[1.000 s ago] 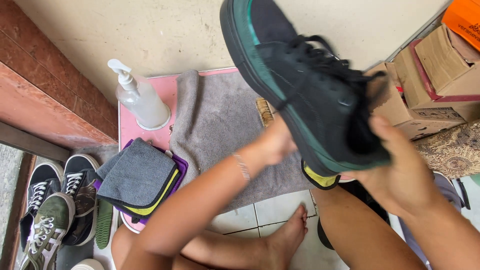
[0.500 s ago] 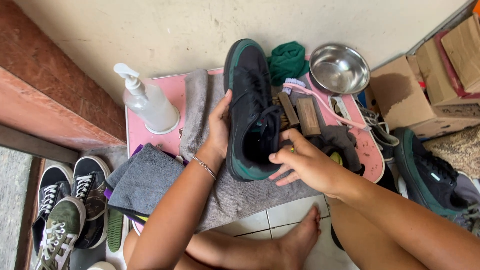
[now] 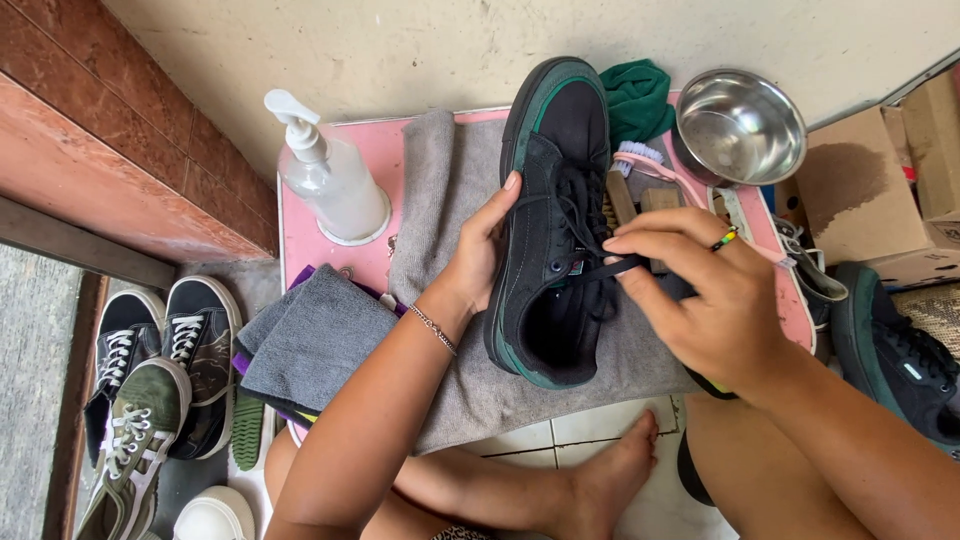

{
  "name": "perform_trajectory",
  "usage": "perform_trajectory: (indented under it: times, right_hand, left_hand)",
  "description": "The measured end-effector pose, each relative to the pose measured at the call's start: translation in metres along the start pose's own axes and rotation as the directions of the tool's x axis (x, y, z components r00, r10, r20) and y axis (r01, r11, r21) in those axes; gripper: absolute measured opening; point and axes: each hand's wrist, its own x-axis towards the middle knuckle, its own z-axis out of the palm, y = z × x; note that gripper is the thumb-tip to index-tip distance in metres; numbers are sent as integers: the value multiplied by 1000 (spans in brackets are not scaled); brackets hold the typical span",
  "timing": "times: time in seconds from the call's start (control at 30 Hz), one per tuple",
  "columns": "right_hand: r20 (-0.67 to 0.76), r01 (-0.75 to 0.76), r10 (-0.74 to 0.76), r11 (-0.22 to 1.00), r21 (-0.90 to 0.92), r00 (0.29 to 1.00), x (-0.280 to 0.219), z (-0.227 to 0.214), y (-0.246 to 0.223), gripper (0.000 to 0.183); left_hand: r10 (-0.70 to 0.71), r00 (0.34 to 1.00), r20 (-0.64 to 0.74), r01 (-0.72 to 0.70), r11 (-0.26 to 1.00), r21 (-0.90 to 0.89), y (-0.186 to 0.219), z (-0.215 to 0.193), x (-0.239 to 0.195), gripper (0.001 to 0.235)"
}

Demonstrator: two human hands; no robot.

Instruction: The person scrubs a black and green sneaker with a brush, focusing on the sole and upper parts. They then remove the laces, continue scrubbing the sole, and reinsert the laces into the eyelets.

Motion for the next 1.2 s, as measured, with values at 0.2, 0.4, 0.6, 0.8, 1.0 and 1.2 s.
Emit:
perform_trajectory:
  times: [0.2,0.4,0.6,0.8,1.0,1.2]
  right_hand:
    - [38,-106,103,991,86,994,-1,-5,-2,11]
    - [69,-428,431,839,338,900,-5,1,2,21]
    - [81,-478,479,821,312,874,-7,-12,15,25]
    - [119,-547,535,801,244,836,-10,-15,22,26]
    - [67,-601,606,759,252,793,-10,-17,32,30]
    - [58,-614,627,735,288,777,-16,-15,39,34]
  left_hand:
    - [-12,980,-199,35,993,114,22,-5,2,33]
    - [445,880,-164,-317,809,495,26,-31,20,57]
    - [644,727,239,-407,123,905,32,-13,-4,53]
    - [483,680,552,-518,-218,827,46,-13,-8,17]
    - [402,648,647,-604,-245,758,72,-19,-14,7]
    - [386,745,544,-561,-79,824,76,-14,-22,12]
